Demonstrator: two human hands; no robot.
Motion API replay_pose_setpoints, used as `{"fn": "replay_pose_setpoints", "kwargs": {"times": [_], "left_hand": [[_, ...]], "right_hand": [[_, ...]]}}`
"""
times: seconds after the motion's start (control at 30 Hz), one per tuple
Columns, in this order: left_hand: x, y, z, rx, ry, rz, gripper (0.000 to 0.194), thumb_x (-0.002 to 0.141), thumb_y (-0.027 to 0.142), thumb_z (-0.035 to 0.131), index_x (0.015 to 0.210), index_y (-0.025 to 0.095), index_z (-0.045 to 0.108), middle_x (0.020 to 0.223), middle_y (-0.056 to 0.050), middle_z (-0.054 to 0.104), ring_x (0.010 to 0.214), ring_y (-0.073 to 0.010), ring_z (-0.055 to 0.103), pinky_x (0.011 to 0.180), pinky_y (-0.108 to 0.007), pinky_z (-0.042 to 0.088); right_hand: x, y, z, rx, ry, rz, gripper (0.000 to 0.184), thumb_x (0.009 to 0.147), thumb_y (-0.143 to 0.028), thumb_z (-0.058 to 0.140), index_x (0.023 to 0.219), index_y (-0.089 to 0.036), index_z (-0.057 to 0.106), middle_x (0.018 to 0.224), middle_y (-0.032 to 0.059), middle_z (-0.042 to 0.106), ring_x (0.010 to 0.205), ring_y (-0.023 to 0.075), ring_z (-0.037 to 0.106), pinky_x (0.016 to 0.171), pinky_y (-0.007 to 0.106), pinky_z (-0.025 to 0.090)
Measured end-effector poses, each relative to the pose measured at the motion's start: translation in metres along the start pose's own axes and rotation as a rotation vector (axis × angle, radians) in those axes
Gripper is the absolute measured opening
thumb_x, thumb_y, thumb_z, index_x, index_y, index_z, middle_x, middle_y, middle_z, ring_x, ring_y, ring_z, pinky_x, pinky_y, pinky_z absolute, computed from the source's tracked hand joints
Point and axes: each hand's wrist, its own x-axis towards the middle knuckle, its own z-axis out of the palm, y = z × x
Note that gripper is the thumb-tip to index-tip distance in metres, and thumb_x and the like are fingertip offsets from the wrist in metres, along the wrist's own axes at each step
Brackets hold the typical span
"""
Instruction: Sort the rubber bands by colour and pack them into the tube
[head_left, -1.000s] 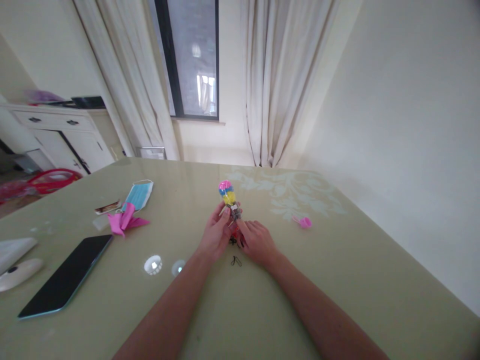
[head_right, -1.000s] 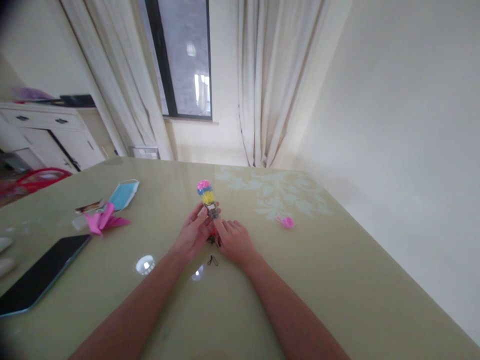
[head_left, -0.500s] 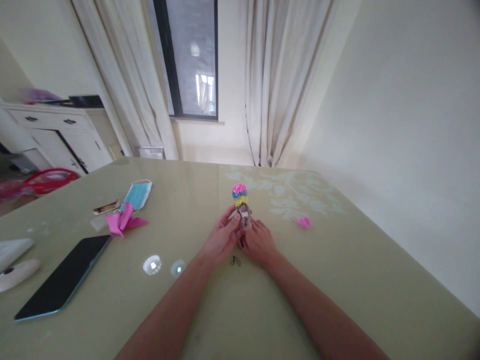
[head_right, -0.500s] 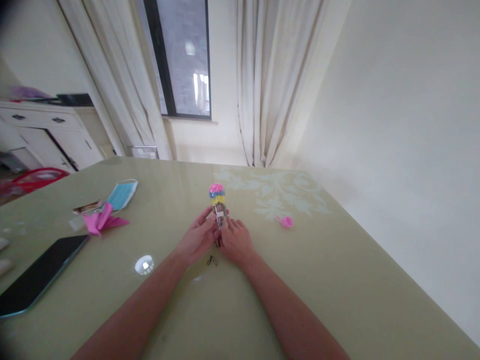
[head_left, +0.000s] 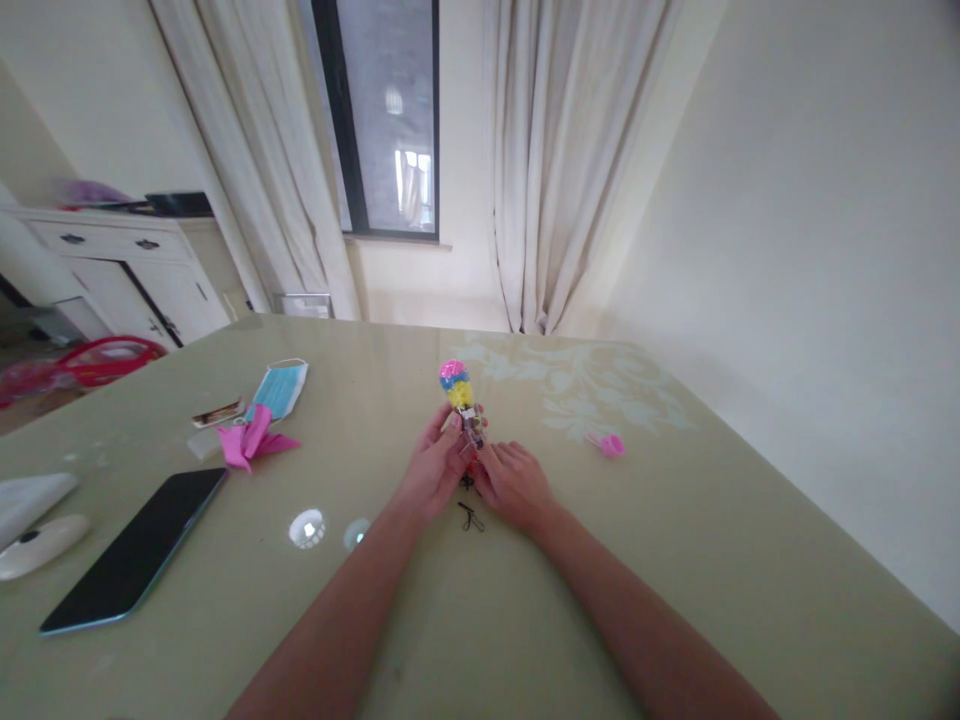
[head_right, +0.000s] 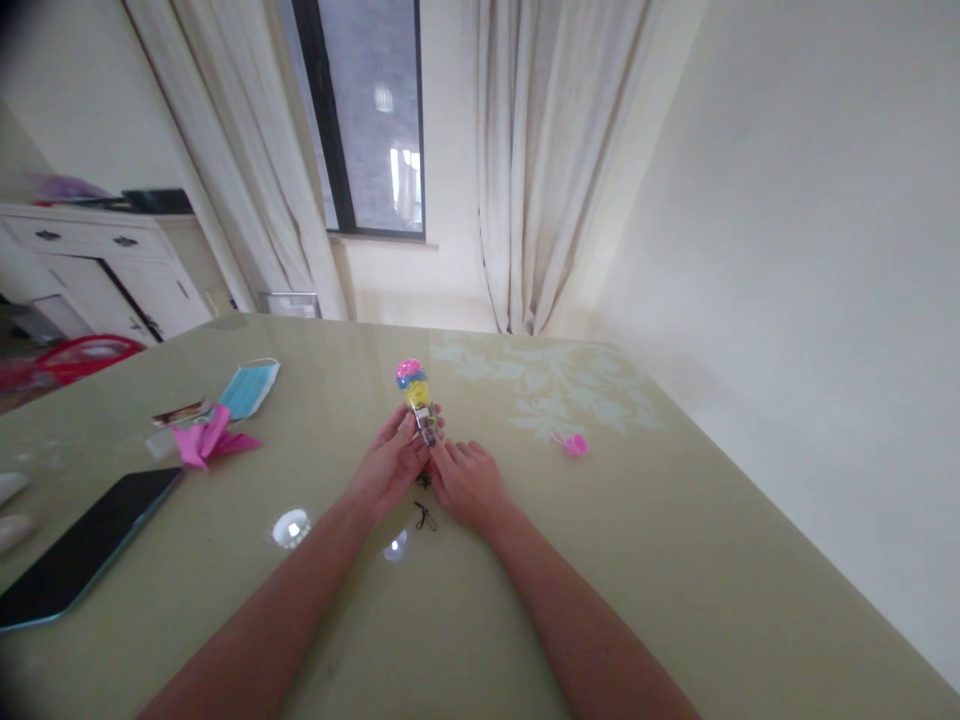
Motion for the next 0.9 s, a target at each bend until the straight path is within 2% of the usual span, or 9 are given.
{"fn": "replay_pose_setpoints", "kwargs": {"times": [0.13, 0.2, 0.37, 0.53, 0.7, 0.8, 0.9], "left_hand": [[-0.005, -0.004, 0.004, 0.042, -0.112, -0.096, 0.042, 0.083, 0.026, 0.085, 0.121, 0.019, 0.070, 0.112, -0.010, 0.078, 0.102, -0.0216, 0.075, 0.093, -0.034, 0.059], [-0.006, -0.006, 0.006, 0.059, -0.130, -0.108, 0.042, 0.083, 0.026, 0.085, 0.122, 0.019, 0.070, 0.112, -0.010, 0.079, 0.104, -0.0223, 0.075, 0.096, -0.035, 0.058], [-0.005, -0.006, 0.006, 0.046, -0.062, -0.064, 0.036, 0.085, 0.027, 0.083, 0.119, 0.020, 0.071, 0.112, -0.009, 0.079, 0.103, -0.0218, 0.075, 0.093, -0.034, 0.061], [-0.002, -0.005, 0.003, -0.004, 0.008, 0.007, 0.031, 0.087, 0.025, 0.082, 0.115, 0.019, 0.071, 0.119, -0.009, 0.076, 0.097, -0.0178, 0.074, 0.089, -0.031, 0.060], [0.001, 0.000, 0.000, -0.008, 0.047, 0.028, 0.034, 0.087, 0.023, 0.082, 0.118, 0.021, 0.070, 0.120, -0.008, 0.076, 0.096, -0.0164, 0.073, 0.083, -0.028, 0.060], [0.002, 0.004, -0.002, 0.004, 0.053, 0.062, 0.030, 0.088, 0.023, 0.080, 0.117, 0.022, 0.071, 0.120, -0.007, 0.076, 0.096, -0.0158, 0.072, 0.083, -0.028, 0.059], [0.002, 0.005, -0.002, 0.011, 0.044, 0.061, 0.030, 0.088, 0.024, 0.080, 0.116, 0.022, 0.071, 0.121, -0.007, 0.075, 0.098, -0.0158, 0.072, 0.086, -0.028, 0.058]], "right_hand": [[0.002, 0.000, 0.004, -0.040, -0.040, 0.084, 0.039, 0.099, -0.027, 0.057, 0.131, -0.006, 0.060, 0.106, 0.0169, 0.076, 0.093, 0.0275, 0.070, 0.086, 0.039, 0.050], [0.003, -0.001, 0.005, -0.047, -0.052, 0.115, 0.042, 0.098, -0.028, 0.058, 0.132, -0.005, 0.059, 0.108, 0.0184, 0.076, 0.092, 0.0285, 0.071, 0.086, 0.040, 0.051], [0.001, 0.000, 0.004, -0.020, -0.031, 0.092, 0.044, 0.100, -0.024, 0.052, 0.139, -0.004, 0.055, 0.098, 0.0156, 0.078, 0.084, 0.0260, 0.071, 0.081, 0.037, 0.051], [0.000, 0.002, 0.005, 0.013, 0.073, -0.004, 0.038, 0.102, -0.022, 0.052, 0.135, -0.007, 0.059, 0.094, 0.0119, 0.079, 0.077, 0.0224, 0.071, 0.074, 0.035, 0.048], [-0.002, 0.002, 0.003, 0.021, 0.171, -0.065, 0.040, 0.102, -0.018, 0.049, 0.140, -0.008, 0.058, 0.090, 0.0089, 0.079, 0.073, 0.0195, 0.069, 0.070, 0.034, 0.044], [-0.003, 0.002, 0.000, 0.022, 0.166, -0.087, 0.040, 0.103, -0.018, 0.046, 0.140, -0.010, 0.059, 0.090, 0.0081, 0.079, 0.073, 0.0186, 0.069, 0.071, 0.034, 0.045], [-0.002, 0.000, -0.002, 0.026, 0.099, -0.059, 0.050, 0.103, -0.019, 0.046, 0.152, -0.009, 0.047, 0.094, 0.0092, 0.079, 0.078, 0.0198, 0.070, 0.074, 0.035, 0.046]]}}
